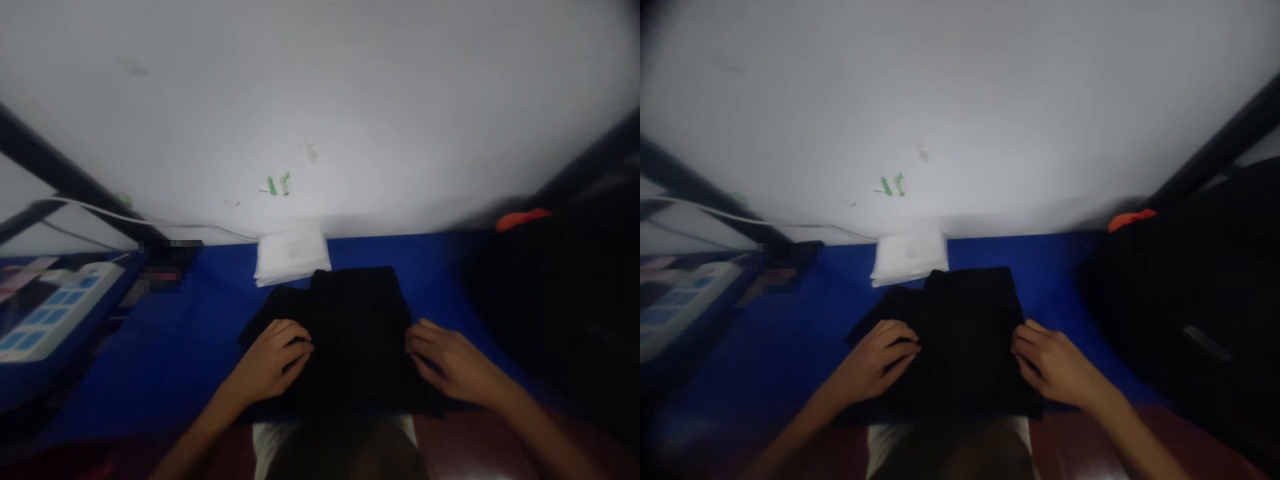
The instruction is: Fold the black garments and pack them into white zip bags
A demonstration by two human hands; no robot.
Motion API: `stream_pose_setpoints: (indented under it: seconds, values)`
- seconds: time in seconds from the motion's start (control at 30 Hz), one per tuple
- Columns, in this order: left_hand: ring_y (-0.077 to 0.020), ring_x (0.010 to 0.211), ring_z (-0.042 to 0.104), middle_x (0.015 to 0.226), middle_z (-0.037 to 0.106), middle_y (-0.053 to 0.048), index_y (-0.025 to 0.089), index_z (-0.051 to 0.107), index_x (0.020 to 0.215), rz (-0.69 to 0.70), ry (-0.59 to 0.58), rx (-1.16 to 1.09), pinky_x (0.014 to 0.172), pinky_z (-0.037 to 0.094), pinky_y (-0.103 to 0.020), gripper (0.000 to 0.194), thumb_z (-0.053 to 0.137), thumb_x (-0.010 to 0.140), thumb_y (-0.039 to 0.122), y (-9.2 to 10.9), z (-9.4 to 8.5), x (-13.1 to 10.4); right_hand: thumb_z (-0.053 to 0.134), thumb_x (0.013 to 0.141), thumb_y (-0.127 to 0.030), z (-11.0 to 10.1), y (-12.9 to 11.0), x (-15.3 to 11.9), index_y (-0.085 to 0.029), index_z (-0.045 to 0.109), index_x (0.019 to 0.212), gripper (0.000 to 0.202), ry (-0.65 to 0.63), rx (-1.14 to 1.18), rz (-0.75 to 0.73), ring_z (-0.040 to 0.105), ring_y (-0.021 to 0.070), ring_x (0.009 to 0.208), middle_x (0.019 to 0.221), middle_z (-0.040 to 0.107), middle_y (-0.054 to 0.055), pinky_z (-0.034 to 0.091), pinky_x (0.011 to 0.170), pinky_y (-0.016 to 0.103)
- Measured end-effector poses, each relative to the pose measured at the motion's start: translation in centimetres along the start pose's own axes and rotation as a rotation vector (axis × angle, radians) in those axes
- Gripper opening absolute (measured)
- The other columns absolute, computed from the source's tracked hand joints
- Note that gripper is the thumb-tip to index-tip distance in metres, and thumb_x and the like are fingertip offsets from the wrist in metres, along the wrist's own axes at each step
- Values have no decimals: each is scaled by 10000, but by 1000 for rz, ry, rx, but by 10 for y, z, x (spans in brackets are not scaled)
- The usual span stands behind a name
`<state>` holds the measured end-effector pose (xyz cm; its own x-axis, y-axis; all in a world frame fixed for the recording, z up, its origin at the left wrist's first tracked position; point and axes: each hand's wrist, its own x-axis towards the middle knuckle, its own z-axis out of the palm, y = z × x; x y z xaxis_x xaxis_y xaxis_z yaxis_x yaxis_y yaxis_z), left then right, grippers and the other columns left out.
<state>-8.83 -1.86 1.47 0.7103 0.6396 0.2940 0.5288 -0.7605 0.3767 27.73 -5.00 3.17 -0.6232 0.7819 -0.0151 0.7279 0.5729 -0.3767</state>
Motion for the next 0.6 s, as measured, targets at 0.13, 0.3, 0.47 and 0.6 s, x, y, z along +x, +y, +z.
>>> stream_pose_setpoints:
  seconds: [0.13,0.3,0.47,0.6]
  values:
    - [-252,1014,595,1055,641,-81,216,617,1077,-279,314,176,907,463,-439,194,576,890,245,-19,1,-24,456,941,-222,0,-1,6,-206,623,885,177,45,9,17,564,194,788,843,617,61,460,698,323]
    - [-230,799,655,926,648,-55,188,492,1223,-824,391,92,705,546,-375,527,613,827,513,-42,-4,-58,455,964,-271,1,4,12,-213,622,900,188,129,13,20,577,185,763,819,616,51,447,667,305]
    - [-137,642,597,740,563,43,216,411,1252,-792,514,-162,609,508,-259,478,595,863,424,-38,-12,-63,455,968,-298,1,-6,27,-205,616,869,211,195,69,37,585,193,781,827,621,62,455,688,312]
    - [-120,697,582,771,548,28,206,472,1184,-618,696,-154,686,515,-255,355,603,877,326,-10,-15,-31,492,956,-383,6,-34,51,-202,602,798,264,309,415,180,576,164,684,755,617,36,447,624,286]
